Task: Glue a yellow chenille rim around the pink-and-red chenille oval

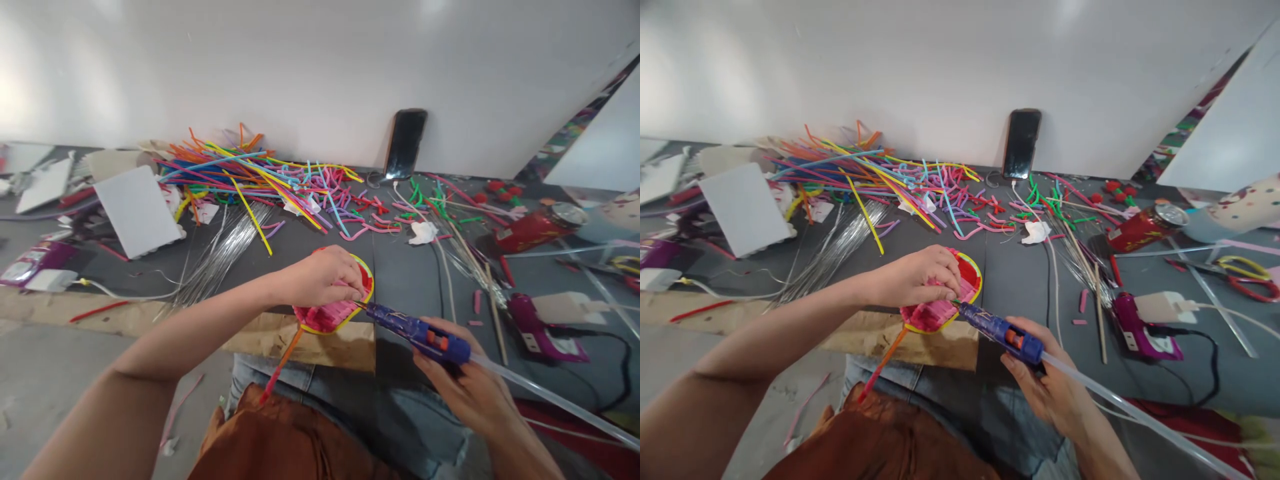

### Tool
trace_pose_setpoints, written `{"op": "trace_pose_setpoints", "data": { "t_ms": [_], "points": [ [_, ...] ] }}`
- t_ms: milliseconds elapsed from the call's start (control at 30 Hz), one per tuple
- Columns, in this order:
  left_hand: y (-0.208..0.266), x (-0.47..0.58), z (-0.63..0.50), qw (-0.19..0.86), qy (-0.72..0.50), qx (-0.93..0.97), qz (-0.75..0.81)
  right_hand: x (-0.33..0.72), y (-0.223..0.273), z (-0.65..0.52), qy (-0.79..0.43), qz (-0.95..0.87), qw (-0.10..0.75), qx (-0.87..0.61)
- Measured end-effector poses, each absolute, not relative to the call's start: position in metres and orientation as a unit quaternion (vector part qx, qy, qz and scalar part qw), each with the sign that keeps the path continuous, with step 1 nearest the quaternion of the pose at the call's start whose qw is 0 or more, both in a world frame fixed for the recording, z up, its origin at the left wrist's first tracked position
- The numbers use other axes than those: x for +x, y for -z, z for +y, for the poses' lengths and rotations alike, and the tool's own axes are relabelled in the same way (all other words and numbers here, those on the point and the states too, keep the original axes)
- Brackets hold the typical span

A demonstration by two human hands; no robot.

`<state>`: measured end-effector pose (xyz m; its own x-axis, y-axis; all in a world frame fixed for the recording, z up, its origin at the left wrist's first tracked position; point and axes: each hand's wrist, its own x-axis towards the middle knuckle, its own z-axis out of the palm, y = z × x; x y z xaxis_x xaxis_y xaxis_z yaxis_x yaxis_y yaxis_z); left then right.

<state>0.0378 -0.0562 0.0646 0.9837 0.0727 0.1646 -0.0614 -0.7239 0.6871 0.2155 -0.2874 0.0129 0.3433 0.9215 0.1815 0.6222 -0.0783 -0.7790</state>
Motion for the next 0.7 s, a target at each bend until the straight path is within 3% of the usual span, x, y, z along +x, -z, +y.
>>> {"op": "trace_pose_setpoints", "data": {
  "t_ms": [300, 467, 700],
  "points": [
    [-0.069, 0.054, -0.056, 0.309, -0.028, 0.951, -0.01, 0.215, -0.009, -0.293, -0.27, -0.442, 0.49, -0.701],
    [-0.064, 0.06, -0.052, 0.334, -0.053, 0.937, 0.094, 0.216, -0.019, -0.298, -0.319, -0.415, 0.496, -0.693],
    [-0.066, 0.074, -0.069, 0.371, -0.071, 0.914, 0.146, 0.198, -0.025, -0.29, -0.352, -0.333, 0.599, -0.638]
  ]
}}
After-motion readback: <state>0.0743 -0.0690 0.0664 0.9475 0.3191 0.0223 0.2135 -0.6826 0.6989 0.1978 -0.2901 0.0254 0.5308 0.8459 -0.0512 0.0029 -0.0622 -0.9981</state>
